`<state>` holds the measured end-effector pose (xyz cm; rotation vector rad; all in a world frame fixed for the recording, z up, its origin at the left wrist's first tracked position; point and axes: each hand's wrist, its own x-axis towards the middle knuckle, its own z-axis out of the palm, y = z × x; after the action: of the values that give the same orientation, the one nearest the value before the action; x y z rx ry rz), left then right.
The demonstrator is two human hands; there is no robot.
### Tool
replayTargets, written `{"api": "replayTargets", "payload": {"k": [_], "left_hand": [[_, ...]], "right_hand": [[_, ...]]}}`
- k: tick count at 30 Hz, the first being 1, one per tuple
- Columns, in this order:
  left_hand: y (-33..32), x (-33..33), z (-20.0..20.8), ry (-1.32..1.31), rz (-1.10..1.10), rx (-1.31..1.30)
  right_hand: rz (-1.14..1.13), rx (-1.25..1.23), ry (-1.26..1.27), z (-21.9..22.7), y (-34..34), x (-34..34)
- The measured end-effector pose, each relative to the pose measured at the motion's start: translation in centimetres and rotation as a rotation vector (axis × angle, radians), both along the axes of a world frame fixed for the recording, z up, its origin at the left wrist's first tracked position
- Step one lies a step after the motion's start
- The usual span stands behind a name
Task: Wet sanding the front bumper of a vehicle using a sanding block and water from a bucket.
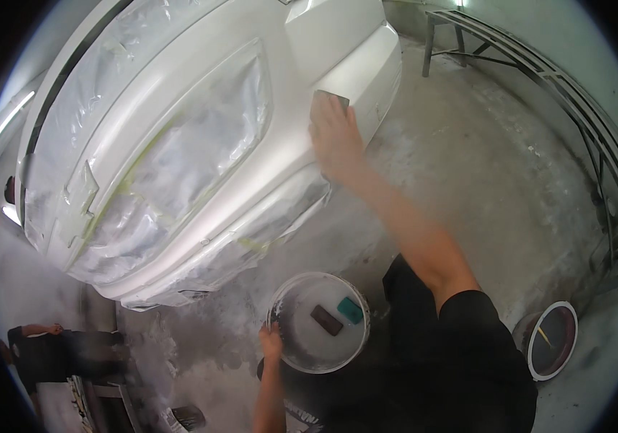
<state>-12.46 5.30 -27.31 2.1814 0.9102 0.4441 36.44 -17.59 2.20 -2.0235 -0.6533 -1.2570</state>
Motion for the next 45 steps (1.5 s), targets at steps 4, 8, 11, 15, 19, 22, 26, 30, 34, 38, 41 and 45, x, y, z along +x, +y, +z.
{"api": "replayTargets", "payload": {"k": [4,8,11,15,19,22,26,30,34,38,41,45], "left_hand": [[-1.7,1.8,0.9,0.018,-0.066,0.120],[-2.2,1.1,3.0,-0.023,-0.047,0.111],[-1.0,1.0,2.5,0.081,-0.034,0.017],[-0.7,1.6,-0.5,-0.045,-0.131,0.190],[-2.5,1.2,3.1,0.096,0.016,-0.062],[-2.2,0.6,3.0,-0.024,-0.075,0.071],[-1.0,2.8,-0.4,0.082,-0.103,0.088],[1.0,-0.6,-0.3,0.056,-0.035,0.054],[-1.5,1.8,0.6,0.067,-0.075,0.177],[-2.8,2.6,2.8,0.079,-0.093,0.148],[-2.8,1.6,4.8,0.072,0.008,-0.019],[-2.4,2.0,1.8,0.033,-0.057,0.172]], "right_hand": [[-0.009,-0.062,-0.038,0.7,-3.8,6.4],[-0.040,-0.037,0.210,0.5,0.3,2.9],[0.000,-0.051,-0.155,-2.0,-0.8,3.7],[-0.208,0.040,0.008,1.5,-6.0,11.3],[-0.136,-0.065,-0.083,-2.7,0.2,2.9],[0.120,0.030,-0.237,-2.1,-3.0,3.1],[-0.159,0.122,0.141,1.1,-6.9,10.8],[0.190,-0.047,-0.027,-3.8,2.8,-5.7],[-0.326,-0.371,-0.153,-3.0,-3.5,6.1],[-0.100,0.162,0.120,1.0,-4.8,9.1],[-0.180,-0.046,-0.080,-1.3,0.5,1.1],[-0.043,-0.038,-0.199,-2.7,-3.3,3.7]]}}
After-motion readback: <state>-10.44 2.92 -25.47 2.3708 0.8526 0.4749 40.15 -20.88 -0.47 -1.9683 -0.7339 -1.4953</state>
